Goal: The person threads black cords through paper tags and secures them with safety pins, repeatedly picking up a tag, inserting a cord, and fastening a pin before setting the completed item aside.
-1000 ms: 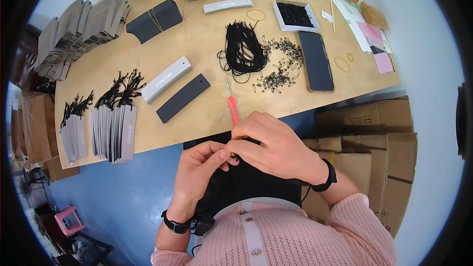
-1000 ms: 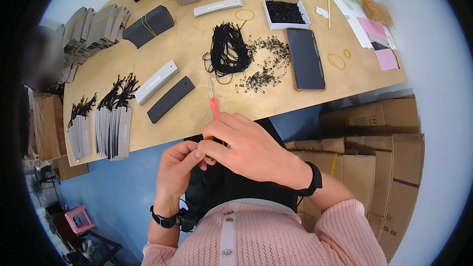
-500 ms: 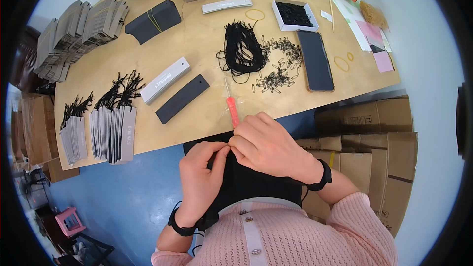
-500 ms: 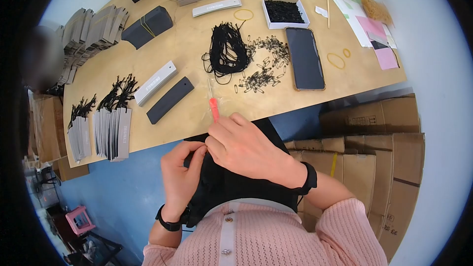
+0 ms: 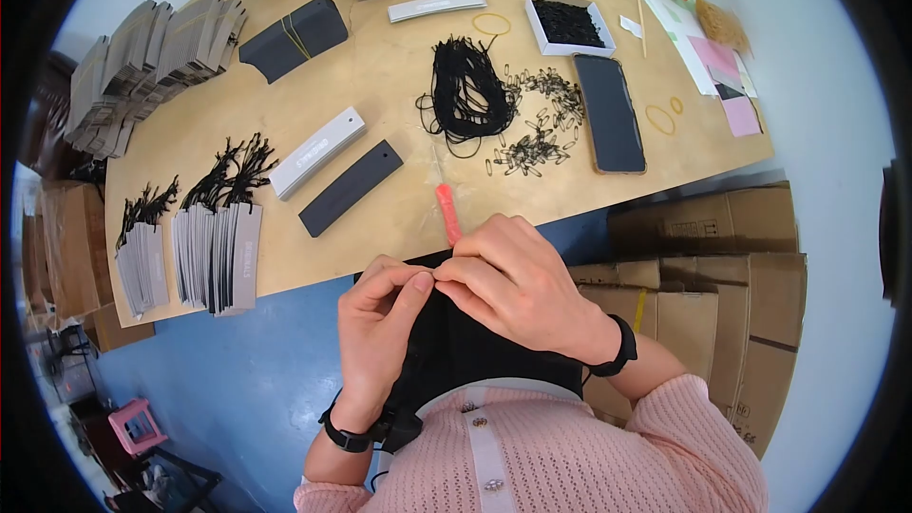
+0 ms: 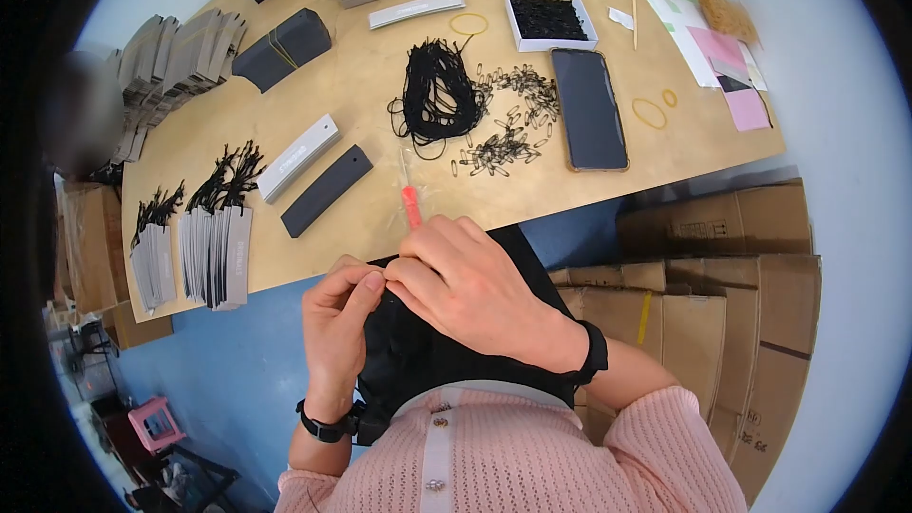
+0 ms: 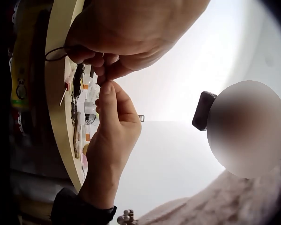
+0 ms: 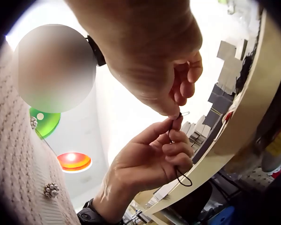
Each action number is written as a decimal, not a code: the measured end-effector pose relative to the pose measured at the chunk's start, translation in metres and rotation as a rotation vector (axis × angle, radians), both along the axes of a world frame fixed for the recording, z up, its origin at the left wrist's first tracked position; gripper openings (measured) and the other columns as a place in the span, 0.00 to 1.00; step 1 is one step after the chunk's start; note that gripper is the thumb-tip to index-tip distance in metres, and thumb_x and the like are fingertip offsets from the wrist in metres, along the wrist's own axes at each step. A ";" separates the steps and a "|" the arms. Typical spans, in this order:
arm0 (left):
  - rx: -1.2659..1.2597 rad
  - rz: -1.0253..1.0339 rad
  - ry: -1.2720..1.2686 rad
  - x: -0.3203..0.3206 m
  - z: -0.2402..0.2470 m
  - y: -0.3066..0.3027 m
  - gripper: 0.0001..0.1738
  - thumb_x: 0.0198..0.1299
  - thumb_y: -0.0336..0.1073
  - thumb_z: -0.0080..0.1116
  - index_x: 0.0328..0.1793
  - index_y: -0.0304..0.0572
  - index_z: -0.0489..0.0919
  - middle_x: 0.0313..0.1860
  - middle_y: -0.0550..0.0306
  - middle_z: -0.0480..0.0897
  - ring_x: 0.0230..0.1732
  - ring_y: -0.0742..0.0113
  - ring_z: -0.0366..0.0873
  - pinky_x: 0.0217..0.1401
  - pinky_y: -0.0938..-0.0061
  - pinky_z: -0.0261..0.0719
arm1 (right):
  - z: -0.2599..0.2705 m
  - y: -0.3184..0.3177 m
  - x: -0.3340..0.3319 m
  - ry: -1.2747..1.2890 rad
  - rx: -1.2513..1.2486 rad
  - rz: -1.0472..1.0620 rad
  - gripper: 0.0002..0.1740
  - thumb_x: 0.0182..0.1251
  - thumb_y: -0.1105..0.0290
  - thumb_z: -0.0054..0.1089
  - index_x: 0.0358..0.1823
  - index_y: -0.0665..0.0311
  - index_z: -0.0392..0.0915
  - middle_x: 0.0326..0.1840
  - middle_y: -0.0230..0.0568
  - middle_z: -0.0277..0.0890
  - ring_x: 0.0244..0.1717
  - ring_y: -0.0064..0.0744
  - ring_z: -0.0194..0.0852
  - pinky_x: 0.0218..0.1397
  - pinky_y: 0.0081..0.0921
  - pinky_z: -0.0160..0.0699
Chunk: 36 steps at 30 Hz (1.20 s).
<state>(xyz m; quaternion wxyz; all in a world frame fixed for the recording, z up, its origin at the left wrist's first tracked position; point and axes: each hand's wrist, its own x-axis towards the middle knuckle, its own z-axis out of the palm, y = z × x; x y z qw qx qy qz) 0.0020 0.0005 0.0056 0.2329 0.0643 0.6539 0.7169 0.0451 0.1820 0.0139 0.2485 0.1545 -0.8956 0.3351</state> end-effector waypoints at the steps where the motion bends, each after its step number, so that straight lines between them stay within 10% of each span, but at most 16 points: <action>1: -0.001 0.001 -0.001 0.001 0.000 0.000 0.04 0.66 0.22 0.62 0.44 0.30 0.85 0.37 0.61 0.79 0.39 0.78 0.73 0.44 0.82 0.70 | 0.000 0.000 0.001 -0.011 0.006 -0.007 0.12 0.53 0.73 0.73 0.37 0.61 0.79 0.35 0.34 0.69 0.36 0.36 0.71 0.38 0.32 0.68; 13: -0.080 0.096 0.215 0.015 -0.007 0.006 0.08 0.65 0.24 0.65 0.50 0.34 0.87 0.34 0.65 0.74 0.37 0.78 0.68 0.40 0.83 0.65 | -0.018 -0.022 0.006 -0.140 -0.372 -0.165 0.12 0.56 0.79 0.70 0.37 0.65 0.75 0.35 0.41 0.71 0.34 0.42 0.75 0.35 0.34 0.77; 25: 0.191 -0.069 -0.227 0.005 -0.001 0.001 0.11 0.70 0.30 0.61 0.55 0.35 0.86 0.35 0.69 0.70 0.35 0.81 0.65 0.37 0.84 0.63 | -0.005 -0.005 0.011 -0.426 -0.640 -0.044 0.10 0.62 0.80 0.64 0.42 0.68 0.72 0.38 0.44 0.72 0.32 0.34 0.78 0.38 0.27 0.79; 36: -0.367 -0.111 0.356 -0.010 0.003 -0.019 0.07 0.61 0.22 0.65 0.44 0.36 0.87 0.33 0.60 0.78 0.31 0.76 0.74 0.34 0.82 0.68 | 0.000 0.044 0.028 -0.399 -0.434 -0.266 0.08 0.62 0.80 0.63 0.38 0.66 0.71 0.36 0.42 0.72 0.33 0.36 0.77 0.38 0.29 0.78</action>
